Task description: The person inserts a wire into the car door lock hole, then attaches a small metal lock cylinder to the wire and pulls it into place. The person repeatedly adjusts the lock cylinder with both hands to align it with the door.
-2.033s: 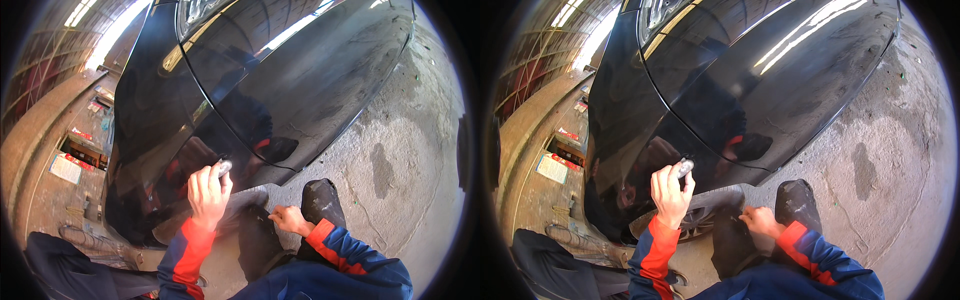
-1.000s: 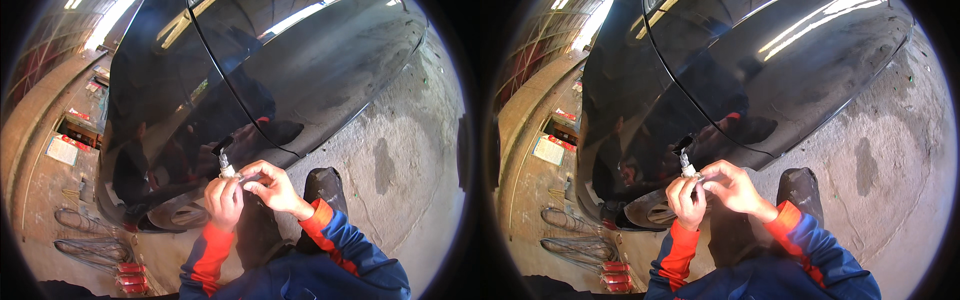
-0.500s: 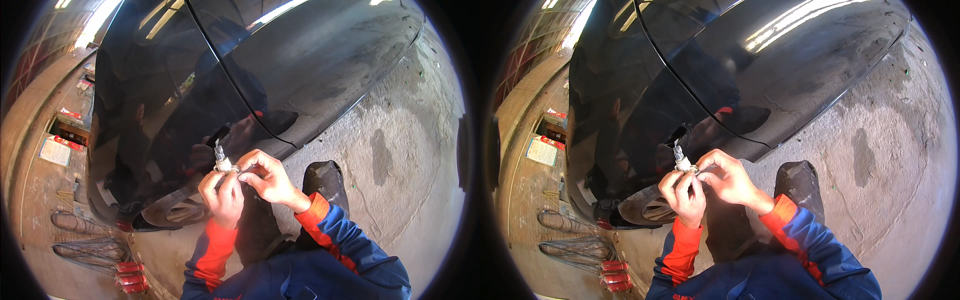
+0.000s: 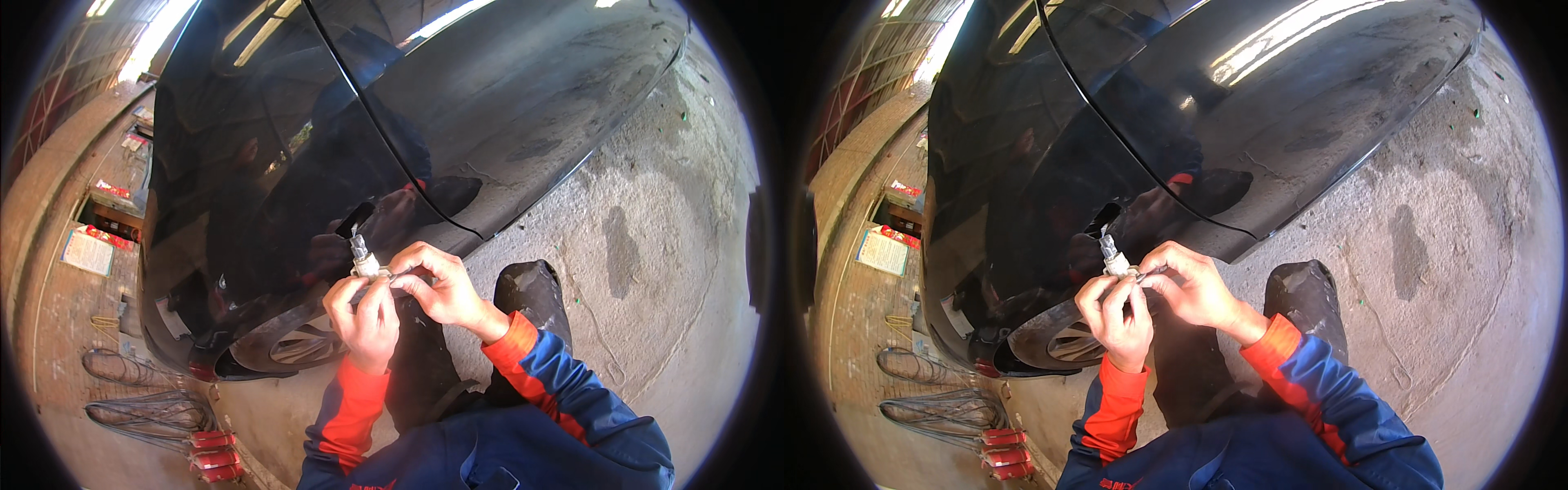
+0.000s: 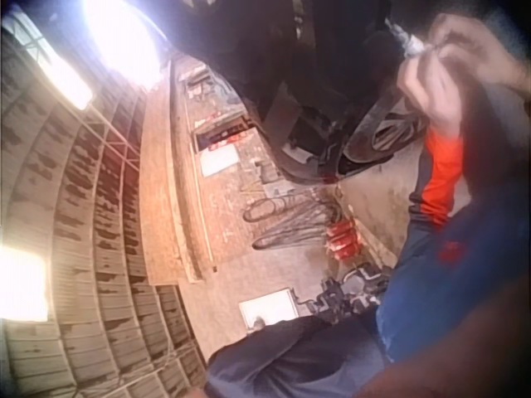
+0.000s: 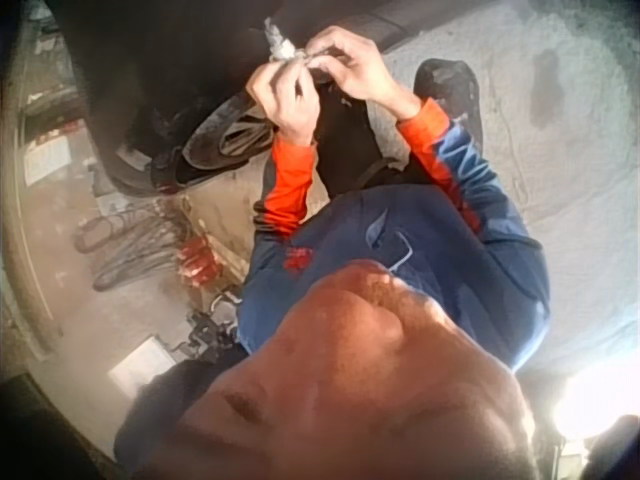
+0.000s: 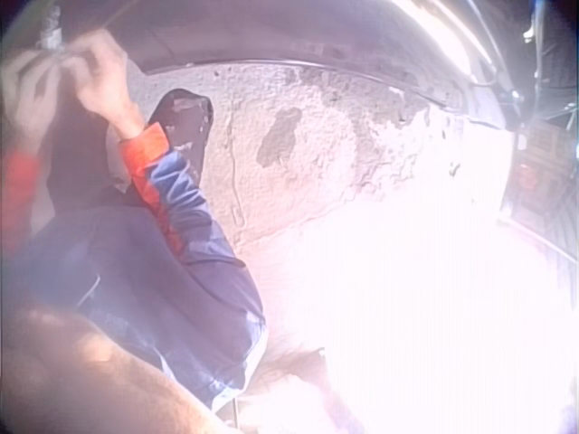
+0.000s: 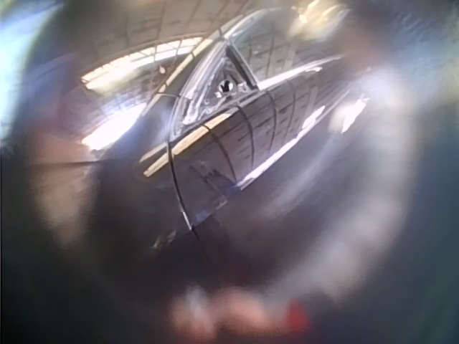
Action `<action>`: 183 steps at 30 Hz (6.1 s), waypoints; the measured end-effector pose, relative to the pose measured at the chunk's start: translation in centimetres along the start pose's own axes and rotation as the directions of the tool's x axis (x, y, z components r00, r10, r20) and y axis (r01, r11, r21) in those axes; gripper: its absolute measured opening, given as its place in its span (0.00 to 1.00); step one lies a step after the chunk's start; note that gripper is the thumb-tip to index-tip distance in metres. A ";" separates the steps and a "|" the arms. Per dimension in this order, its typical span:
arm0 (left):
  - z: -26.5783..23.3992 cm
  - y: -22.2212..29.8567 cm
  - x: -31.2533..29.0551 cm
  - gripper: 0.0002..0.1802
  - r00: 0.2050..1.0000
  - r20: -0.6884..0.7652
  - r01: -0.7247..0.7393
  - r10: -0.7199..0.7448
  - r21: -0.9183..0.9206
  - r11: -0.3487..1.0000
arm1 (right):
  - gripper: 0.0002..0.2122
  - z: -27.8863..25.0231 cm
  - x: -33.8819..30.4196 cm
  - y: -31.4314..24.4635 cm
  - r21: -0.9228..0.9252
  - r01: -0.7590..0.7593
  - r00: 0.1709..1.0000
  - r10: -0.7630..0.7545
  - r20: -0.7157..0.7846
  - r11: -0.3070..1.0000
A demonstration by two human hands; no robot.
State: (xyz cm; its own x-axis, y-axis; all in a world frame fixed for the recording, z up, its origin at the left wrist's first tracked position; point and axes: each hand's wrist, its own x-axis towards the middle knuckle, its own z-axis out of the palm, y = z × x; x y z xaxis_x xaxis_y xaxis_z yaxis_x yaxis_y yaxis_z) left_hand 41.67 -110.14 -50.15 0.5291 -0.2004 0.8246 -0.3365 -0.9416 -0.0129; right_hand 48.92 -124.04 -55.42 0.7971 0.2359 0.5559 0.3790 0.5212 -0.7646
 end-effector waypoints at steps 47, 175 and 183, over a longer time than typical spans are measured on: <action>-0.3 -1.0 -2.4 0.13 0.719 0.473 0.544 -0.508 -0.839 -0.011 | 0.14 -0.9 4.5 -8.3 -0.621 0.251 0.935 -0.019 0.355 0.742; -0.7 1.5 1.5 0.11 0.762 0.423 0.633 -0.490 -0.645 0.428 | 0.22 -1.7 3.1 -4.3 -0.532 0.340 0.932 -0.354 0.080 0.776; 1.1 2.2 -1.4 0.11 0.772 0.437 0.632 -0.462 -0.608 0.481 | 0.20 -1.2 2.9 -3.7 -0.366 0.266 0.958 -0.286 -0.001 0.892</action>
State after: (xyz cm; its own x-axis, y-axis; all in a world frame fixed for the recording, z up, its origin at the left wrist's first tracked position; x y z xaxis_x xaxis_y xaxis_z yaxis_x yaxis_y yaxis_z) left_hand 41.04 -112.21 -51.95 0.9044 0.1620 0.3949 -0.3007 -0.4148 0.8588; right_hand 50.39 -126.25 -51.34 0.6559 0.0760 0.7511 0.7220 0.2272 -0.6535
